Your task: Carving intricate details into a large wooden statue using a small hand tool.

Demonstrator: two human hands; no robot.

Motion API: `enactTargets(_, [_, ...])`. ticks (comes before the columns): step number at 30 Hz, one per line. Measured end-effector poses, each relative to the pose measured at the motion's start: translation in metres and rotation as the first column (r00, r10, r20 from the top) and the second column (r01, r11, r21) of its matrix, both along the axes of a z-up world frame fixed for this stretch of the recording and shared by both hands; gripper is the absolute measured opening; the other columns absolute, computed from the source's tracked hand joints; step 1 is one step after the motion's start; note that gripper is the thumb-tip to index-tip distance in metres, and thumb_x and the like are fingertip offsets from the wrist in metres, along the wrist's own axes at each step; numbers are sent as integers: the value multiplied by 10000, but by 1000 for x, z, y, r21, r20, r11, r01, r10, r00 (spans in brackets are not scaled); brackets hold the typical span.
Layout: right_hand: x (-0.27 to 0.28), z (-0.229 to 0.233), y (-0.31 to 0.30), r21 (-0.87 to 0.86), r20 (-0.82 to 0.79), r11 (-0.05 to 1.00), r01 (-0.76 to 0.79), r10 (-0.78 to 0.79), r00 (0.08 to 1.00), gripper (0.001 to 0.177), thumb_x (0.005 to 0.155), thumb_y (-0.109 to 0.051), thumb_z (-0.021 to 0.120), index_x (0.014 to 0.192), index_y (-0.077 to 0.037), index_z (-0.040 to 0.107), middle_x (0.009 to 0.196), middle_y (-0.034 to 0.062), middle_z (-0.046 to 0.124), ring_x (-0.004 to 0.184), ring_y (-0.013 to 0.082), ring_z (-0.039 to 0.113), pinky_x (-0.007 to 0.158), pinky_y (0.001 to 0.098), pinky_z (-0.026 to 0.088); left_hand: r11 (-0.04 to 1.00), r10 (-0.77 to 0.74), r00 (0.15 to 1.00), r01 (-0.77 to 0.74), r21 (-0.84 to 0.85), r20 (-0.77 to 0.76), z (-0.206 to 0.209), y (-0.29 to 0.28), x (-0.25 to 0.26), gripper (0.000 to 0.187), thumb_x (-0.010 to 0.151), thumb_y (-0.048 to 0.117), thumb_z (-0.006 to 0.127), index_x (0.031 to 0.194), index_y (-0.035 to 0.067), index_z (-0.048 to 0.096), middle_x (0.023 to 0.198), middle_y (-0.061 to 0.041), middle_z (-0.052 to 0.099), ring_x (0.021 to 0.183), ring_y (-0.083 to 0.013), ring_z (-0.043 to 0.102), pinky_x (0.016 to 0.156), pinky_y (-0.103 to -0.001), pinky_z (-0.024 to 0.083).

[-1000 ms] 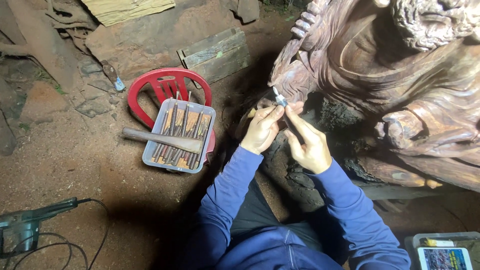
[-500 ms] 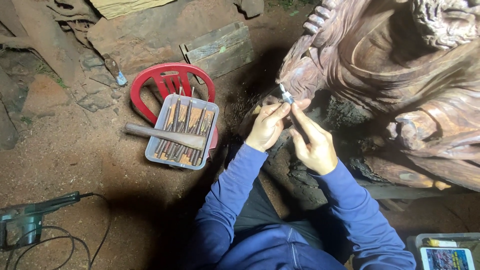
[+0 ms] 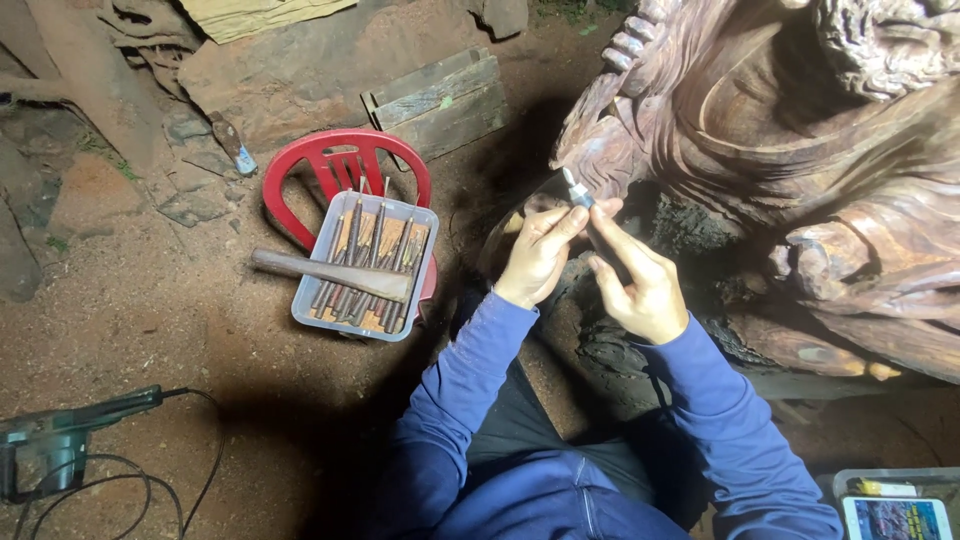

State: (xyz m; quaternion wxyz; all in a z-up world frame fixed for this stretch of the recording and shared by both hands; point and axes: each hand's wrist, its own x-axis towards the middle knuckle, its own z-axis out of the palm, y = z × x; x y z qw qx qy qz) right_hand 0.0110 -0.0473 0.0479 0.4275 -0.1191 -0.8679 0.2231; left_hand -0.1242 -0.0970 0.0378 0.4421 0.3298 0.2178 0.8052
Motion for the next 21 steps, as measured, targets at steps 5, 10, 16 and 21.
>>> enactTargets(5, [7, 6, 6, -13, 60, 1000, 0, 0, 998, 479, 917, -65, 688, 1394, -59, 648, 1272, 225, 701, 1093, 420, 687, 832, 501, 586, 999, -46, 999, 46, -7, 27, -19, 7, 3, 202, 1066, 168, 608, 1082, 46, 768, 1095, -123, 752, 1110, -167, 636, 1045, -372, 482])
enactTargets(10, [14, 8, 17, 9, 53, 1000, -25, 25, 998, 487, 913, -33, 689, 1398, -38, 643, 1272, 244, 695, 1104, 442, 675, 837, 522, 579, 999, -33, 999, 34, -21, 35, -17, 15, 9, 215, 1061, 165, 620, 1119, 9, 756, 1075, -124, 756, 1068, -177, 676, 1001, -372, 532])
enactTargets(16, [18, 11, 20, 24, 61, 999, -32, 30, 998, 476, 925, -57, 681, 1399, -42, 644, 1270, 234, 700, 1100, 426, 685, 842, 514, 579, 999, -49, 997, 50, -7, 61, -21, 21, 14, 210, 1070, 148, 600, 1106, 15, 759, 1072, -145, 755, 1059, -174, 673, 1005, -392, 536])
enactTargets(21, [48, -10, 42, -32, 70, 995, -96, 98, 993, 409, 934, -91, 666, 1336, -16, 663, 1195, 235, 724, 1024, 443, 707, 770, 518, 599, 994, -95, 976, 104, -37, 195, -72, 46, 42, 202, 1071, 111, 540, 1110, 13, 713, 1201, -194, 707, 1209, -289, 619, 1155, -489, 416])
